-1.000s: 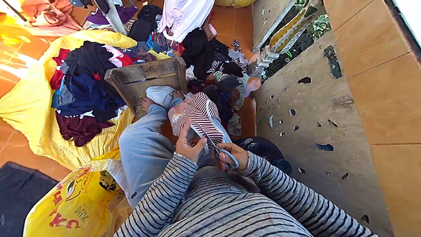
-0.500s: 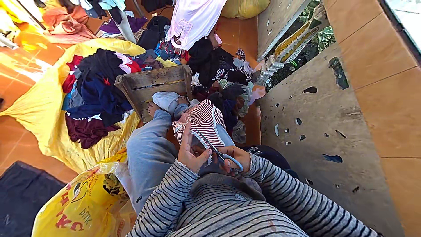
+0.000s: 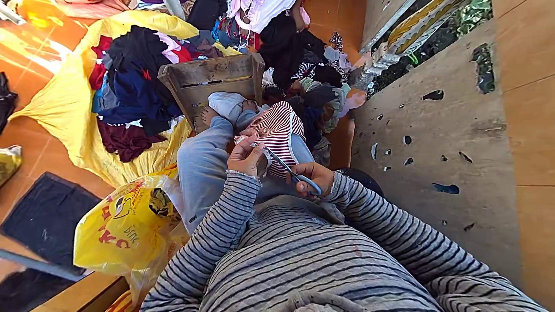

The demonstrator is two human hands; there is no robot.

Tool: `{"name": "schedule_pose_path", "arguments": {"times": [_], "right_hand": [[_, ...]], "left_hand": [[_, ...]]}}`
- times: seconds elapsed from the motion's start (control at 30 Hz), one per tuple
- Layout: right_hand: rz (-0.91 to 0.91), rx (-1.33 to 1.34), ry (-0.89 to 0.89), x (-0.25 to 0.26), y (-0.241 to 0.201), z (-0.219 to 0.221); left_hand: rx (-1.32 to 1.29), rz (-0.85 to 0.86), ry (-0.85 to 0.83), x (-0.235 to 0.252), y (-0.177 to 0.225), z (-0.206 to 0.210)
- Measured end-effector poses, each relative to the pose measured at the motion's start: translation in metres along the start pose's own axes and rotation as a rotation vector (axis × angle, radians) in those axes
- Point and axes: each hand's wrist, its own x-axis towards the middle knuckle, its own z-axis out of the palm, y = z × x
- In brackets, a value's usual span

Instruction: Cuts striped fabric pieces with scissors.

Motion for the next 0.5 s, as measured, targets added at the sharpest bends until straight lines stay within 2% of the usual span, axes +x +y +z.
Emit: {"name": "schedule_pose_path", "arguments": {"times": [0.07, 0.17, 0.3, 0.4, 0.5], "right_hand": [[-0.09, -0.007, 0.002, -0.001, -0.001, 0.004], [-0.321, -0.05, 0.056, -0.006, -0.001, 0.009], [-0.553, -0.163, 0.176, -0.03, -0.001, 0.014], [-0.662, -0.375, 0.311, -0.059, -0.013, 0.027], [-0.774, -0.478, 0.313, -0.079, -0.035, 0.04]], "left_hand": [[0.032, 0.168, -0.097, 0.003, -0.001, -0.005], [0.077, 0.307, -0.302, -0.002, 0.015, 0.009], [0.079, 0.384, -0.546, -0.016, 0.029, 0.04], [0.095, 0.399, -0.738, -0.048, 0.051, 0.058], [0.05, 0.488, -0.912, -0.083, 0.078, 0.067]]}}
